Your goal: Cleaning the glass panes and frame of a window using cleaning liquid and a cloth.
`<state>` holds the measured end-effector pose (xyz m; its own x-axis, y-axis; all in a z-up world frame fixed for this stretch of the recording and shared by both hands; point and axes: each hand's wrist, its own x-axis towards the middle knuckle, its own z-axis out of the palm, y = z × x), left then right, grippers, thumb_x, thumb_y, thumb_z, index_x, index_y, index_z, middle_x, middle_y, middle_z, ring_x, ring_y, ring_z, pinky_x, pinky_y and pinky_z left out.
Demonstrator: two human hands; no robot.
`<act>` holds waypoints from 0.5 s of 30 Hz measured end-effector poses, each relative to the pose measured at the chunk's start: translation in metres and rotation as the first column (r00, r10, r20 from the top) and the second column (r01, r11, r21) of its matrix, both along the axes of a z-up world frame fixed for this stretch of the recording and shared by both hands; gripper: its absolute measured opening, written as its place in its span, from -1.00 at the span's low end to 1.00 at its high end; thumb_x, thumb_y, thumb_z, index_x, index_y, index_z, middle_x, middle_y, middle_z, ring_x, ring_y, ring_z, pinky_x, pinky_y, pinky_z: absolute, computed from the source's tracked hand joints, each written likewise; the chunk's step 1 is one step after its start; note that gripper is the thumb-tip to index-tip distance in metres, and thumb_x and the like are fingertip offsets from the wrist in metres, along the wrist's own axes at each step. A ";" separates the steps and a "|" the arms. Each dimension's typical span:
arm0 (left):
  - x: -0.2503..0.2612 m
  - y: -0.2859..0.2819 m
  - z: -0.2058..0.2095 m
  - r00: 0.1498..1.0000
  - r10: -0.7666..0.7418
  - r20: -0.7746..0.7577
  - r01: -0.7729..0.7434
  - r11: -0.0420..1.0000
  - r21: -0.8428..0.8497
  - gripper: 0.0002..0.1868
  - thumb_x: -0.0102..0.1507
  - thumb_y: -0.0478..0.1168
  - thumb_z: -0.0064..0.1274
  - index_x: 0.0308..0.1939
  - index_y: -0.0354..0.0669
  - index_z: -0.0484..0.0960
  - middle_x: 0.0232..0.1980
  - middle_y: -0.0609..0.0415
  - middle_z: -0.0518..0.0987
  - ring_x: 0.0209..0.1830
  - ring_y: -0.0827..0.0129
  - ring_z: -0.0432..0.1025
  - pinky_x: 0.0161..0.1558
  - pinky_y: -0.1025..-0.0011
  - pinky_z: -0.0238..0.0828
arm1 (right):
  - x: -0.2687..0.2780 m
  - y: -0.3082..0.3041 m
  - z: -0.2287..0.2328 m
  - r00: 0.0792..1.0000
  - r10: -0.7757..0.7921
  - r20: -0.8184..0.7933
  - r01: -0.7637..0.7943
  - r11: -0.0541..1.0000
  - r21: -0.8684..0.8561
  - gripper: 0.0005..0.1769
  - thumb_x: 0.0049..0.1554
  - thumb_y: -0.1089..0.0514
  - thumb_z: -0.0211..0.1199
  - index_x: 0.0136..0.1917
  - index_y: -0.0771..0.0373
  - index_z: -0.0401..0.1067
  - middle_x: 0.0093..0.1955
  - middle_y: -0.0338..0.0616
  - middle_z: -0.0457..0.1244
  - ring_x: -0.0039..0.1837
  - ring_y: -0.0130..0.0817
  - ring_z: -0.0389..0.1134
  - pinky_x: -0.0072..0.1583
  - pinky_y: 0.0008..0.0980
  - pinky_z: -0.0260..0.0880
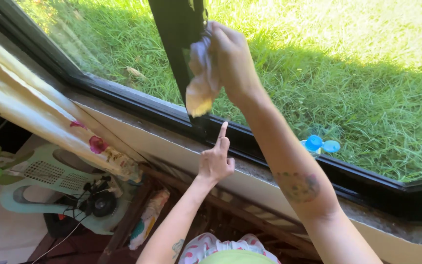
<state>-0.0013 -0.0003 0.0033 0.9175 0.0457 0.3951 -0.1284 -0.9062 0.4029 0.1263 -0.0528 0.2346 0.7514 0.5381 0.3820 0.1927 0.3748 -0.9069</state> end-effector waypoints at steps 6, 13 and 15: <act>0.008 0.002 -0.031 0.999 0.017 0.046 -0.015 0.999 -0.033 -0.14 -0.06 -0.26 0.07 0.35 -0.45 0.31 0.48 -0.33 0.21 -0.38 -0.16 0.56 -0.31 0.06 0.56 | -0.019 0.016 -0.127 0.947 -0.102 -0.304 0.155 0.976 0.155 -0.57 0.22 0.13 -0.08 0.20 0.32 0.48 -0.18 -0.21 0.32 -0.24 -0.45 0.30 -0.19 -0.39 0.39; 0.002 0.003 0.007 0.998 -0.038 0.054 0.042 0.996 -0.080 -0.49 -0.03 -0.31 0.03 0.00 -0.36 0.37 0.52 -0.32 0.27 -0.40 -0.15 0.55 -0.37 0.09 0.53 | -0.027 0.004 -0.018 0.966 -0.074 -0.246 0.124 0.973 0.195 -0.54 0.19 0.18 -0.10 0.21 0.42 0.47 -0.22 -0.15 0.29 -0.25 -0.40 0.28 -0.20 -0.38 0.35; -0.003 0.008 0.021 0.997 -0.052 0.054 0.056 0.995 -0.084 -0.48 -0.05 -0.33 0.02 0.01 -0.36 0.38 0.52 -0.30 0.27 -0.42 -0.13 0.55 -0.40 0.11 0.52 | -0.032 -0.005 0.011 0.985 -0.032 -0.167 0.069 0.973 0.221 -0.48 0.09 0.25 -0.11 0.24 0.40 0.47 -0.25 -0.16 0.27 -0.27 -0.40 0.27 -0.22 -0.38 0.34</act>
